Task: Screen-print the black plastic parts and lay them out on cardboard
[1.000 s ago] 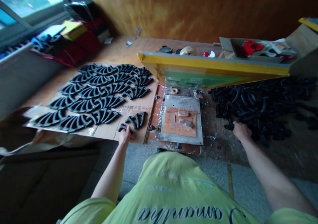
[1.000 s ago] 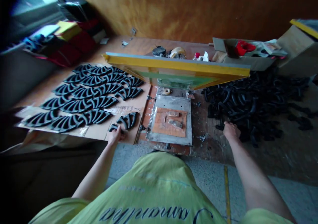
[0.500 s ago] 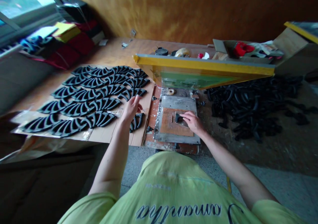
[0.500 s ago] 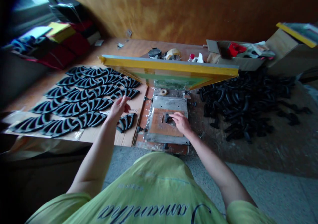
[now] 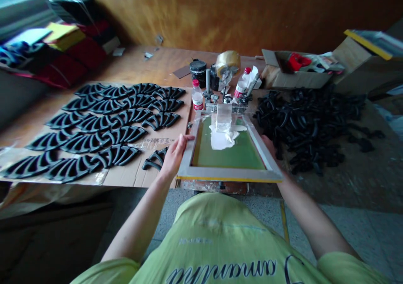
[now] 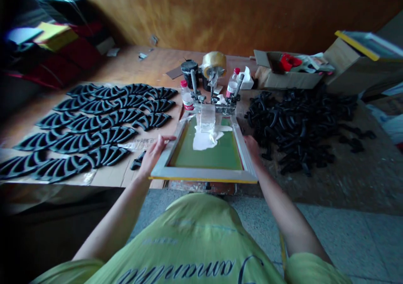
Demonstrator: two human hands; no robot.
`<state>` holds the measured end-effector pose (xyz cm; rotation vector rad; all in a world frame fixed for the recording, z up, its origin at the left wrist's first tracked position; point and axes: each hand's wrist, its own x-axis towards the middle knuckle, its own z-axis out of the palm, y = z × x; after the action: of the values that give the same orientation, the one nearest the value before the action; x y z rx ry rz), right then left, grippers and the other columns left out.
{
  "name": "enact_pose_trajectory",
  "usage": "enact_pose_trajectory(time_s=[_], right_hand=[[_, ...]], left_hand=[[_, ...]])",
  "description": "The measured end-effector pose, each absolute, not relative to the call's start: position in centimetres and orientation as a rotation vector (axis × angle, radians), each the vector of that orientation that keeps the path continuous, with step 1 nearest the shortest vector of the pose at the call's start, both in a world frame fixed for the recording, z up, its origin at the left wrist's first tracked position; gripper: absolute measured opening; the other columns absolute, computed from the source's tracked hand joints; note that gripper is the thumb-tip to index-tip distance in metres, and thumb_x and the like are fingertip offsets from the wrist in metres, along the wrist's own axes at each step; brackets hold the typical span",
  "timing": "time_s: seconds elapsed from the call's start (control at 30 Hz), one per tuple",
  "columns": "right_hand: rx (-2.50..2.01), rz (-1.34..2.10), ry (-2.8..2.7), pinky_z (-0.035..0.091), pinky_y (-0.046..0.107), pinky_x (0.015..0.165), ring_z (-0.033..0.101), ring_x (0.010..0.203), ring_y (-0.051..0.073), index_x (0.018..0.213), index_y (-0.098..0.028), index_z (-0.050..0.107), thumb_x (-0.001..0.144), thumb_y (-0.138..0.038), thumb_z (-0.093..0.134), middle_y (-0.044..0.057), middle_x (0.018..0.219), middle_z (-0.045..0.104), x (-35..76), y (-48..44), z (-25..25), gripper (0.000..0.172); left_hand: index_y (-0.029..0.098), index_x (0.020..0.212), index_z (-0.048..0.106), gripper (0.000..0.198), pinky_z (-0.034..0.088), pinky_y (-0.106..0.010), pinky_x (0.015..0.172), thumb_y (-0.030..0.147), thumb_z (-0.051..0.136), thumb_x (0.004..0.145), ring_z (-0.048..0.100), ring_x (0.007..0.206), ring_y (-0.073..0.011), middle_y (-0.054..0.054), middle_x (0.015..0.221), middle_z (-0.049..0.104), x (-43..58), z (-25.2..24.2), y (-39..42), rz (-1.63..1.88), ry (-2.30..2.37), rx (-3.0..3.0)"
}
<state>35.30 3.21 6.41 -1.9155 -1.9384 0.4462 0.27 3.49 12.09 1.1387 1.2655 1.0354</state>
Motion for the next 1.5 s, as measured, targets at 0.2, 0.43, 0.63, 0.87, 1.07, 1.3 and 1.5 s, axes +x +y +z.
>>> enact_pose_trajectory(time_s=[0.2, 0.43, 0.63, 0.87, 1.07, 1.3, 1.5], right_hand=[[-1.711, 0.075, -1.975, 0.049, 0.043, 0.095, 0.058, 0.109, 0.029, 0.136, -0.016, 0.055, 0.083, -0.028, 0.069, 0.016, 0.134, 0.054, 31.2, 7.9, 9.9, 0.056], [-1.693, 0.271, -2.479, 0.048, 0.035, 0.084, 0.061, 0.097, 0.025, 0.097, -0.016, 0.068, 0.086, -0.014, 0.062, 0.01, 0.1, 0.069, 24.5, 6.6, 8.7, 0.013], [-1.323, 0.395, -2.726, 0.045, 0.029, 0.077, 0.063, 0.091, 0.02, 0.097, -0.02, 0.071, 0.084, -0.004, 0.055, 0.005, 0.099, 0.072, 27.2, 2.2, 8.6, 0.027], [-1.421, 0.309, -2.574, 0.044, 0.029, 0.075, 0.064, 0.091, 0.02, 0.093, -0.021, 0.073, 0.085, -0.009, 0.058, 0.005, 0.096, 0.074, 26.4, 3.4, 8.4, 0.021], [-1.322, 0.333, -2.558, 0.049, 0.029, 0.078, 0.067, 0.093, 0.02, 0.102, -0.022, 0.072, 0.084, -0.01, 0.063, 0.004, 0.1, 0.074, 26.4, 1.5, 6.9, 0.023], [-1.567, 0.28, -2.204, 0.052, 0.031, 0.081, 0.066, 0.094, 0.02, 0.136, -0.031, 0.059, 0.083, -0.03, 0.077, 0.002, 0.113, 0.071, 25.9, 8.5, 11.2, 0.056], [-1.727, 0.128, -1.749, 0.049, 0.032, 0.083, 0.061, 0.084, 0.017, 0.132, -0.018, 0.061, 0.094, -0.039, 0.06, 0.008, 0.101, 0.07, 33.0, 11.0, 13.9, 0.044]], left_hand=[[0.02, 0.147, 0.047, 0.079, 0.039, -0.02, 0.05, 0.053, 0.068, 0.078, 0.054, 0.057, -0.0118, 0.001, 0.072, 0.063, -0.2, 3.7, 1.3, 0.78, 1.348, 1.069], [0.017, 0.148, 0.044, 0.078, 0.036, -0.021, 0.05, 0.057, 0.06, 0.083, 0.051, 0.057, -0.0112, 0.0, 0.075, 0.061, -0.5, 0.8, 1.9, 0.663, 1.37, 1.147], [0.019, 0.145, 0.047, 0.078, 0.039, -0.023, 0.052, 0.059, 0.062, 0.08, 0.058, 0.065, -0.0155, -0.003, 0.083, 0.067, -0.3, 1.0, 1.7, 0.66, 1.361, 1.048], [0.015, 0.139, 0.053, 0.076, 0.039, -0.023, 0.053, 0.058, 0.065, 0.077, 0.059, 0.065, -0.0158, -0.004, 0.083, 0.069, -0.2, 1.3, 1.7, 0.702, 1.35, 1.054], [0.013, 0.136, 0.055, 0.075, 0.039, -0.022, 0.052, 0.057, 0.067, 0.076, 0.057, 0.061, -0.0136, -0.003, 0.079, 0.069, -0.2, 1.8, 1.5, 0.739, 1.348, 1.039], [0.017, 0.146, 0.046, 0.082, 0.035, -0.021, 0.048, 0.057, 0.068, 0.077, 0.053, 0.054, -0.0118, -0.001, 0.075, 0.067, -0.8, 5.1, 1.7, 0.677, 1.303, 1.051], [0.019, 0.123, 0.066, 0.056, 0.037, -0.02, 0.049, 0.059, 0.062, 0.084, 0.054, 0.058, -0.0105, -0.001, 0.077, 0.065, -0.5, 10.8, 3.5, 0.916, 1.272, 1.129]])
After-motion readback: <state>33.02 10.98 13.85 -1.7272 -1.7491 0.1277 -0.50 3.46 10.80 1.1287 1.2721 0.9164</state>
